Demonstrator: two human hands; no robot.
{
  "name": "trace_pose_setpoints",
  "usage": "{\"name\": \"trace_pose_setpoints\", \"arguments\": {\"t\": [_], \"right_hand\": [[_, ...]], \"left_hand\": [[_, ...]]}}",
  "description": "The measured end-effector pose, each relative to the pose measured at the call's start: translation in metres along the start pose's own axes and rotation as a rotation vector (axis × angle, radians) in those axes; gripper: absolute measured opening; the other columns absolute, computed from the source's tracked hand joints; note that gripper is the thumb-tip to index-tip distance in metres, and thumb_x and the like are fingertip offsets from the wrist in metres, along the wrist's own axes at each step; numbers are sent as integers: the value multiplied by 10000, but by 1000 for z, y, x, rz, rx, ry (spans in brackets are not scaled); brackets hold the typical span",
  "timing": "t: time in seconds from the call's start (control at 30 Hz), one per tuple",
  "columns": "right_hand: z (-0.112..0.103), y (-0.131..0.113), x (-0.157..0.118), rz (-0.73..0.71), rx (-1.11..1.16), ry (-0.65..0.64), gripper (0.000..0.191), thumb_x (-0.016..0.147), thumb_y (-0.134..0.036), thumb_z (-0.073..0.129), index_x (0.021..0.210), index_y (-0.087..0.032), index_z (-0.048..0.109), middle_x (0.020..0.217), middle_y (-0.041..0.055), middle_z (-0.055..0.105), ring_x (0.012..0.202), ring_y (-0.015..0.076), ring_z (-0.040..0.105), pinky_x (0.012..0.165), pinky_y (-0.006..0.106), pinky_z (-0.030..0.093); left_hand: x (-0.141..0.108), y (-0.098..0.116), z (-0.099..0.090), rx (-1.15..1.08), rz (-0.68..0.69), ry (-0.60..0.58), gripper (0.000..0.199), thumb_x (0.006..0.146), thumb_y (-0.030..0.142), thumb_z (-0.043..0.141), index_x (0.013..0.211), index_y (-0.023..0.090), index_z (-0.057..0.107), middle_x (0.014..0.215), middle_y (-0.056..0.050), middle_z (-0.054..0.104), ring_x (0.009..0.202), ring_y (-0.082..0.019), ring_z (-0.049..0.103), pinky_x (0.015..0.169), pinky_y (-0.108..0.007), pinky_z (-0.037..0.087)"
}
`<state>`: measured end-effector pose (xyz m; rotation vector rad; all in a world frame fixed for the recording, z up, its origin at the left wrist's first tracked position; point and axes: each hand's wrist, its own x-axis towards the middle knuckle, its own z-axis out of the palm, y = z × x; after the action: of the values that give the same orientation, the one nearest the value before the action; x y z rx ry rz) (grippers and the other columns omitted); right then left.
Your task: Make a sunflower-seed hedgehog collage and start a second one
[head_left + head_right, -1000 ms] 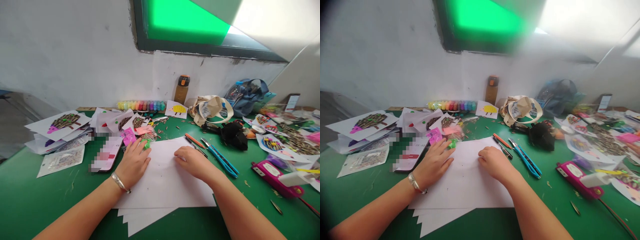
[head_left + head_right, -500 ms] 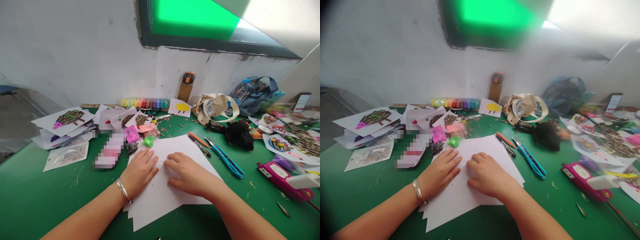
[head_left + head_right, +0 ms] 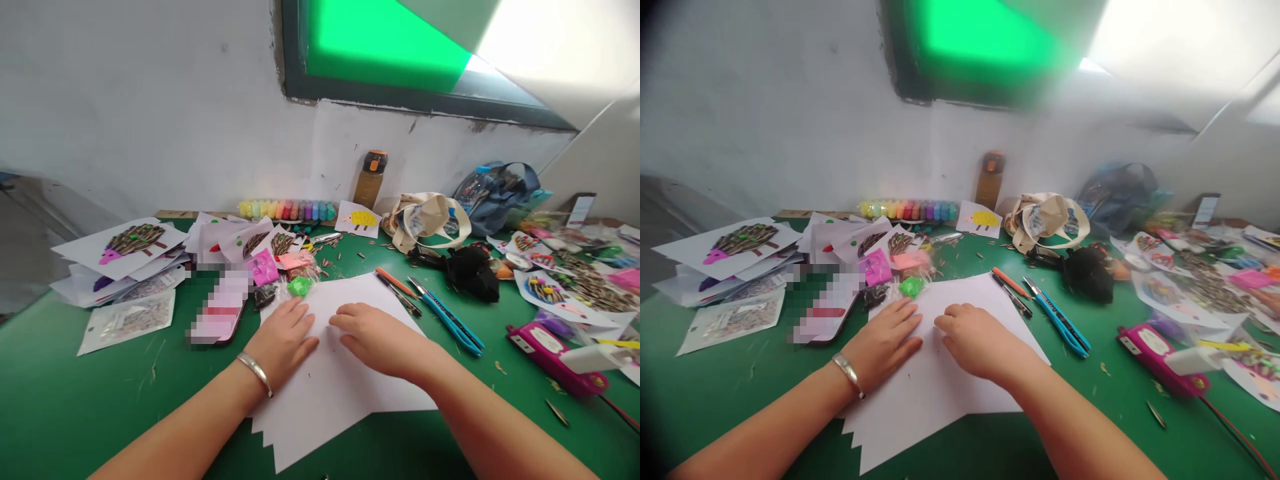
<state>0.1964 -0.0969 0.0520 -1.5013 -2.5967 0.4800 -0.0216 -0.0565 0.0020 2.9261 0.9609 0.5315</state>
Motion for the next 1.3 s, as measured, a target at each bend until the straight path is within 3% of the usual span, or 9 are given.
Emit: {"name": "trace_pose_setpoints", "arguments": {"t": [0.2, 0.37, 0.47, 0.6, 0.77, 0.83, 0.93, 1.1, 1.3], "right_hand": [[-2, 3, 61, -52, -27, -37, 358, 824, -60, 460, 1056, -218, 682, 952, 66, 662, 849, 184, 607, 713, 265, 421], [10, 12, 119, -43, -14, 48, 392, 817, -55, 461, 1059, -218, 723, 1070, 82, 686, 998, 206, 606, 831, 278, 431], [14, 13, 133, -17, -15, 106, 383, 842, -74, 443, 1091, -190, 711, 1115, 97, 681, 1051, 214, 593, 878, 289, 427], [18, 4, 114, 15, -2, 170, 349, 860, -94, 446, 1109, -156, 682, 1121, 107, 664, 1052, 209, 584, 901, 293, 427], [30, -17, 54, -43, 35, 150, 263, 897, -125, 454, 1017, -155, 687, 1031, 101, 670, 987, 204, 583, 899, 321, 444], [36, -26, 30, -71, 54, 138, 281, 914, -190, 473, 1135, -137, 640, 1208, 138, 611, 1132, 230, 534, 982, 350, 418], [44, -34, 5, -157, 64, 39, 546, 916, -457, 504, 1395, -201, 451, 1488, 163, 379, 1382, 315, 312, 1131, 495, 251], [42, -30, -8, -194, 110, -135, 748, 872, -662, 434, 1498, -284, 277, 1589, 156, 136, 1459, 340, 80, 1162, 560, 99], [39, -19, -12, -201, 150, -172, 654, 903, -627, 409, 1479, -331, 316, 1600, 98, 112, 1463, 314, 69, 1170, 539, 82]], "left_hand": [[-1, 14, -2, -53, 41, -52, 327, 827, 292, 655, 1075, 78, 666, 1111, -167, 657, 1139, -345, 544, 1024, -501, 451], [-7, 17, 1, -36, -20, -92, 528, 812, 432, 666, 1204, 82, 616, 1239, -202, 603, 1206, -393, 496, 1033, -555, 423], [-8, 17, 3, -33, -23, -75, 541, 808, 434, 670, 1211, 78, 607, 1234, -212, 599, 1209, -401, 489, 1021, -563, 424], [-5, 5, 0, -79, 42, -25, 211, 886, 239, 552, 988, 102, 676, 1043, -153, 670, 1094, -305, 569, 983, -459, 473], [-4, -24, -3, -27, -127, 86, 264, 936, 162, 400, 886, 139, 659, 891, -105, 681, 885, -235, 629, 850, -415, 536], [-4, -32, -2, -16, -134, 96, 263, 917, 139, 406, 903, 130, 668, 930, -118, 692, 929, -248, 632, 879, -434, 531], [-4, -40, 2, 1, -136, 108, 292, 905, 127, 392, 939, 128, 682, 988, -125, 702, 986, -247, 633, 943, -444, 511], [-3, -49, 7, 29, -155, 137, 356, 925, 176, 355, 994, 109, 698, 1059, -145, 711, 1032, -257, 642, 963, -454, 516], [-3, -55, 6, 11, -215, 181, 374, 936, 233, 365, 1011, 101, 707, 1064, -136, 724, 1029, -252, 659, 950, -423, 535]]}}
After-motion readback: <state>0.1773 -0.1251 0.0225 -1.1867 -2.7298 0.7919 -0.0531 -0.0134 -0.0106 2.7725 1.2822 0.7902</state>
